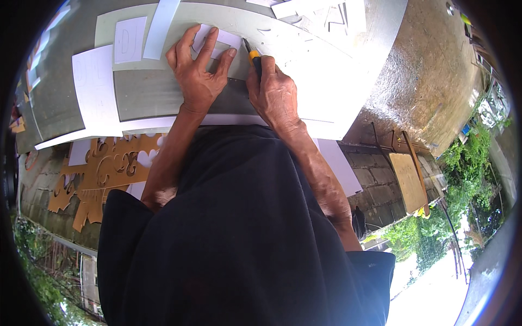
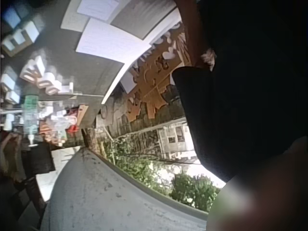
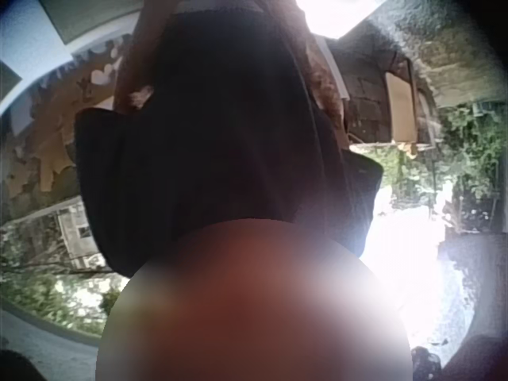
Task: Cutting out and assembling letters for a 3D sign.
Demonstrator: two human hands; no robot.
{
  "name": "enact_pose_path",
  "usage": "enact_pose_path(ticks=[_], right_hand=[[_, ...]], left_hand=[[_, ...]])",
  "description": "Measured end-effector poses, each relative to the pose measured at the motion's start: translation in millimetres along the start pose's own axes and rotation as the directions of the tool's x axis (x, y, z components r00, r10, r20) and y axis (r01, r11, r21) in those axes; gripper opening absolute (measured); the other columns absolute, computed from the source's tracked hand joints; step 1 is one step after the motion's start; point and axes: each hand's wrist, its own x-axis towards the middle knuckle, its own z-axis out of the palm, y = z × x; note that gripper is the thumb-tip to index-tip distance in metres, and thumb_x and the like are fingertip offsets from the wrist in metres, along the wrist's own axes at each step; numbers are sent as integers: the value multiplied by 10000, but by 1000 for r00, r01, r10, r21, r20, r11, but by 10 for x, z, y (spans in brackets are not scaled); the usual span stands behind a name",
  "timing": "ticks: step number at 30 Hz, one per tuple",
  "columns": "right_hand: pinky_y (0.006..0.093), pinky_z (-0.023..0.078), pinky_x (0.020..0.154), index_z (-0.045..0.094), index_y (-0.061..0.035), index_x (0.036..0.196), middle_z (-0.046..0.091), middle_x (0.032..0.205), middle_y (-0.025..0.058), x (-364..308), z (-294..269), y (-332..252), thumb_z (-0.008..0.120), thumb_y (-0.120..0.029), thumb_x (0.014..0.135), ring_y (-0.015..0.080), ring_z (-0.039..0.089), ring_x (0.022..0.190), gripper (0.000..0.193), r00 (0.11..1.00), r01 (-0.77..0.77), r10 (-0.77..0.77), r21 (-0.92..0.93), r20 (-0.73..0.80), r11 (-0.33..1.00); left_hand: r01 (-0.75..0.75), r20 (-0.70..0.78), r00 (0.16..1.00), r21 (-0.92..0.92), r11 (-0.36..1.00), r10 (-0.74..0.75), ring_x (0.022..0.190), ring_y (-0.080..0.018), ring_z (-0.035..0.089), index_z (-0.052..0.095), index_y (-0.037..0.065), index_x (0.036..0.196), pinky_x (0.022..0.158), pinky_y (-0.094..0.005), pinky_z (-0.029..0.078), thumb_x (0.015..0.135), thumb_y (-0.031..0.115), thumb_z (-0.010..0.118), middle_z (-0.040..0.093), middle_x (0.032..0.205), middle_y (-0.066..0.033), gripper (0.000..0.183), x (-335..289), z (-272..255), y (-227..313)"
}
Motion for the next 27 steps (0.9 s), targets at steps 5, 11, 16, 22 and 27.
enact_pose_path(ticks=[5, 11, 16, 22, 27], right_hand=[[477, 523, 528, 540, 17, 1125, 660, 674, 247, 2, 9, -1, 639, -134, 965, 416, 700, 609, 240, 1000, 3, -3, -6, -5, 1000], [484, 523, 530, 534, 16, 1124, 661, 678, 248, 9, 2, -19, 629, -121, 964, 417, 697, 608, 231, 1000, -14, 14, -13, 16, 1000], [487, 521, 524, 527, 25, 1111, 653, 665, 245, 25, -4, -33, 624, -104, 957, 421, 690, 599, 224, 999, 2, -1, -30, 33, 1000], [494, 558, 560, 488, 19, 970, 658, 753, 232, 82, -19, -88, 617, -113, 939, 421, 683, 615, 188, 995, -44, 50, -63, 89, 997], [469, 563, 510, 490, -5, 922, 667, 740, 210, -30, 48, -64, 622, -95, 919, 391, 687, 573, 160, 998, 64, -57, -206, 38, 976]], left_hand=[[-27, 2, 1000, -8, 1000, 27, 1151, -321, 440, 755, 122, 1172, 990, -426, 386, 779, 318, 847, 558, 1357, -95, 449, -15, 30, -35], [-23, 6, 1000, -8, 1000, 23, 1150, -323, 442, 755, 120, 1171, 990, -427, 387, 778, 313, 850, 557, 1358, -97, 448, -16, 27, -34], [-25, 7, 1000, -8, 1000, 25, 1156, -325, 441, 755, 120, 1170, 992, -427, 386, 779, 308, 851, 555, 1365, -99, 444, -22, 31, -44], [-44, 7, 999, -32, 999, 44, 1166, -327, 436, 748, 119, 1186, 998, -430, 380, 789, 310, 845, 553, 1360, -99, 451, -3, 34, -32], [-17, 32, 999, 5, 1000, 17, 1154, -295, 477, 758, 109, 1196, 1001, -412, 376, 801, 299, 855, 588, 1329, -102, 449, -21, -21, -13]])
